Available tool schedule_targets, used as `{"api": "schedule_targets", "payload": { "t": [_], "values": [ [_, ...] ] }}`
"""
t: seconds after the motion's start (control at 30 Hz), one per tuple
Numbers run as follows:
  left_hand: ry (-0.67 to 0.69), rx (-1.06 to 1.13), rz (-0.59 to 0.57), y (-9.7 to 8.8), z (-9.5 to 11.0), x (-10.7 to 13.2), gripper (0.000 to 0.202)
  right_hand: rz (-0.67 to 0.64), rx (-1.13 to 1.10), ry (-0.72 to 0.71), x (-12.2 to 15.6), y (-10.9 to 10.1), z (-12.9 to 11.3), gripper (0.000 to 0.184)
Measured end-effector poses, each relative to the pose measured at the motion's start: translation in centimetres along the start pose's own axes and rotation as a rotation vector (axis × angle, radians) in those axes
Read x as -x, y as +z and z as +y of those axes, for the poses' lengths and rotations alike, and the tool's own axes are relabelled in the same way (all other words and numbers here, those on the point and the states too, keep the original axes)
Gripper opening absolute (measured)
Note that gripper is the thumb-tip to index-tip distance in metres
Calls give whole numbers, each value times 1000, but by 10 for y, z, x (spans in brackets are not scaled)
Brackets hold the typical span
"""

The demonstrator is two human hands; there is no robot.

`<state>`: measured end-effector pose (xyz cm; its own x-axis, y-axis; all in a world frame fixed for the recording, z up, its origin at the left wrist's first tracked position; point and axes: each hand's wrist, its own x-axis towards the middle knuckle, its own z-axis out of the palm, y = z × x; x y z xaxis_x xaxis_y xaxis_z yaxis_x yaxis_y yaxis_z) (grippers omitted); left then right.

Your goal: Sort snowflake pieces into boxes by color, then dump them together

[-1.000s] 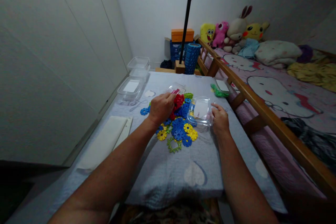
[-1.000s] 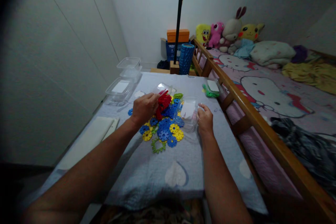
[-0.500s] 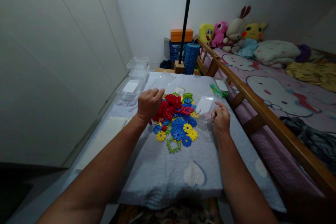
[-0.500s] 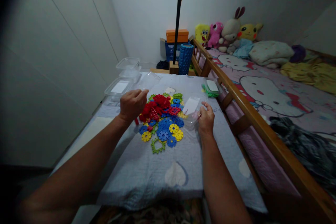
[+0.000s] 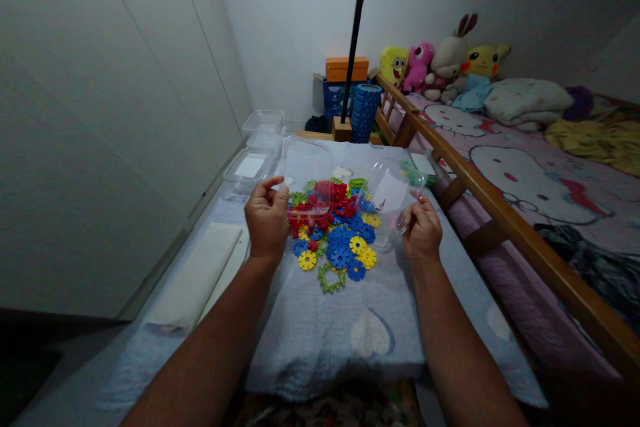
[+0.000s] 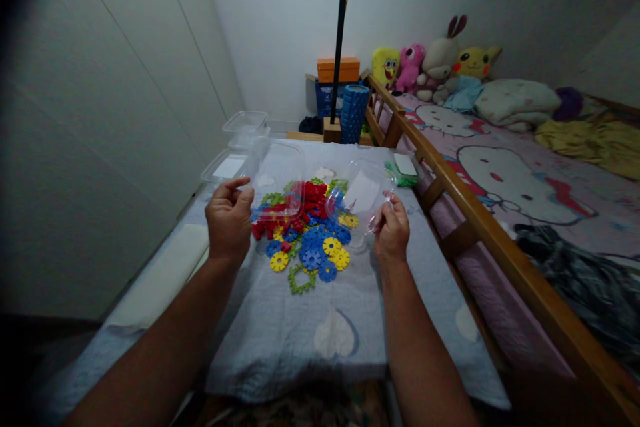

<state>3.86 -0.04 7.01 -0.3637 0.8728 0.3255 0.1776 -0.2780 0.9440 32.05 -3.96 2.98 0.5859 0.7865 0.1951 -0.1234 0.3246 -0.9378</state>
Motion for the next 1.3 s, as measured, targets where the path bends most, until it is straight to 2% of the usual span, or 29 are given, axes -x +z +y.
{"api": "schedule_targets", "payload": {
  "t": [0.13, 0.27, 0.4, 0.5, 0.67, 0.83, 0.97, 1.1, 1.3],
  "values": [
    [-301, 300, -80, 8, -11, 20, 36, -185, -46, 97, 11, 13, -1, 41],
    [-425, 442, -144, 15, -18, 41, 34, -297, -51, 196, 22, 25, 6, 47],
    [-453, 417, -199, 18, -17, 56, 33, -330, 3, 245, 33, 35, 17, 52],
    [-475, 395, -217, 18, -12, 62, 32, -312, 47, 238, 41, 41, 22, 47],
    [-452, 415, -277, 17, -4, 68, 36, -274, 155, 168, 47, 44, 25, 43],
    [-426, 363, -295, 19, -13, 72, 43, -216, 333, 75, 49, 44, 28, 42],
    [-450, 365, -277, 20, -19, 73, 46, -247, 279, 138, 52, 46, 29, 47],
    [-488, 428, -264, 18, -15, 71, 45, -228, 232, 168, 53, 48, 28, 49],
    [-499, 424, -310, 14, -16, 65, 41, -210, 127, 219, 51, 51, 26, 53]
  ]
}}
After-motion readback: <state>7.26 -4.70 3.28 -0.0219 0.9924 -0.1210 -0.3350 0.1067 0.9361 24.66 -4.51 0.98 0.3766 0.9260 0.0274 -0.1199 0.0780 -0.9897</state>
